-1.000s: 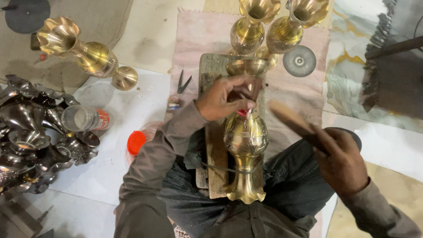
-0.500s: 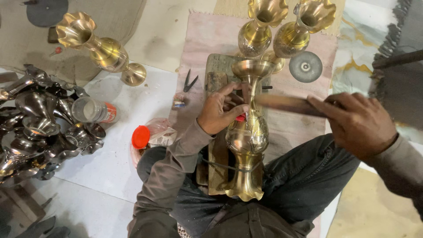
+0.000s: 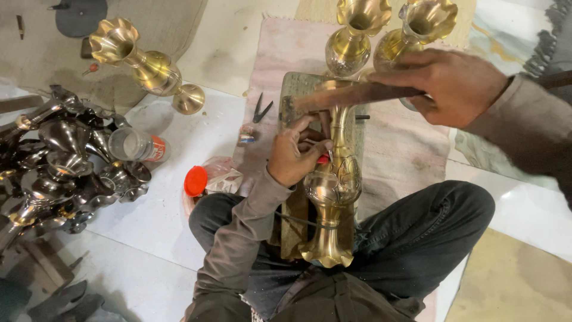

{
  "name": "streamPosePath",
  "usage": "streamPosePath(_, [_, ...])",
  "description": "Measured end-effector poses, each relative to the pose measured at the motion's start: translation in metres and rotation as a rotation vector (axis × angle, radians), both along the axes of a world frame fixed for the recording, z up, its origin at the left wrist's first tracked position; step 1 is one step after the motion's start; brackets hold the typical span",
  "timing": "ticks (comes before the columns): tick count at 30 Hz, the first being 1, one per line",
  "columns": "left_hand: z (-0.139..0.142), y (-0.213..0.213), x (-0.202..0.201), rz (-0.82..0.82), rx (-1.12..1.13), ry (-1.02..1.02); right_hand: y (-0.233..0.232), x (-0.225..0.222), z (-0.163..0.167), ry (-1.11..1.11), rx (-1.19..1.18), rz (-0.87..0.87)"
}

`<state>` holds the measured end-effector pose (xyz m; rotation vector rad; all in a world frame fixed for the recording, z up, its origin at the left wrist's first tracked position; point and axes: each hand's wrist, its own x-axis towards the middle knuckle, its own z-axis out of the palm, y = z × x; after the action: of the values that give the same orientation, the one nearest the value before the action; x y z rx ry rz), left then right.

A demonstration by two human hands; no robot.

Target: The person sits on the floor with a brass vase clamped to a wooden board on their lap. They hold a small punch against the vase surface and strike it with a wooden mallet, working around the vase to shape and decorate the brass, repositioning the vase and punch repeatedly.

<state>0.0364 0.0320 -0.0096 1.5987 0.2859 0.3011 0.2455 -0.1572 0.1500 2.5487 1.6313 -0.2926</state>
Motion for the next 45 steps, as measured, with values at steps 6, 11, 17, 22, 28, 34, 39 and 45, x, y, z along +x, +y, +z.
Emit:
streamPosePath(6, [0.002, -0.006, -0.008, 0.109, 0.146, -0.081, 0.002, -0.001, -0.009, -0.029, 0.295, 0.230])
streamPosePath(11, [0.003, -0.005, -0.005, 0.150, 0.176, 0.047, -0.028, -0.006, -0.021, 0.010, 0.317, 0.116])
streamPosePath(17, [0.015, 0.013, -0.003, -0.143, -0.005, -0.136, -0.086, -0.035, -0.072, 0.269, 0.417, -0.065])
streamPosePath(22, [0.024, 0.018, 0.014, -0.388, 0.168, -0.049, -0.112, -0.088, -0.117, 0.428, 0.539, -0.229])
streamPosePath(28, [0.029, 0.017, 0.026, -0.509, 0.226, -0.020, -0.118, -0.114, -0.128, 0.455, 0.652, -0.362])
streamPosePath(34, [0.032, 0.020, 0.032, -0.531, 0.278, 0.017, -0.117, -0.112, -0.120, 0.415, 0.608, -0.389])
streamPosePath(39, [0.035, 0.018, 0.030, -0.515, 0.236, -0.049, -0.120, -0.100, -0.106, 0.293, 0.436, -0.368])
streamPosePath(45, [0.043, 0.015, 0.030, -0.508, 0.261, 0.131, -0.120, -0.083, -0.088, 0.419, 0.693, -0.438])
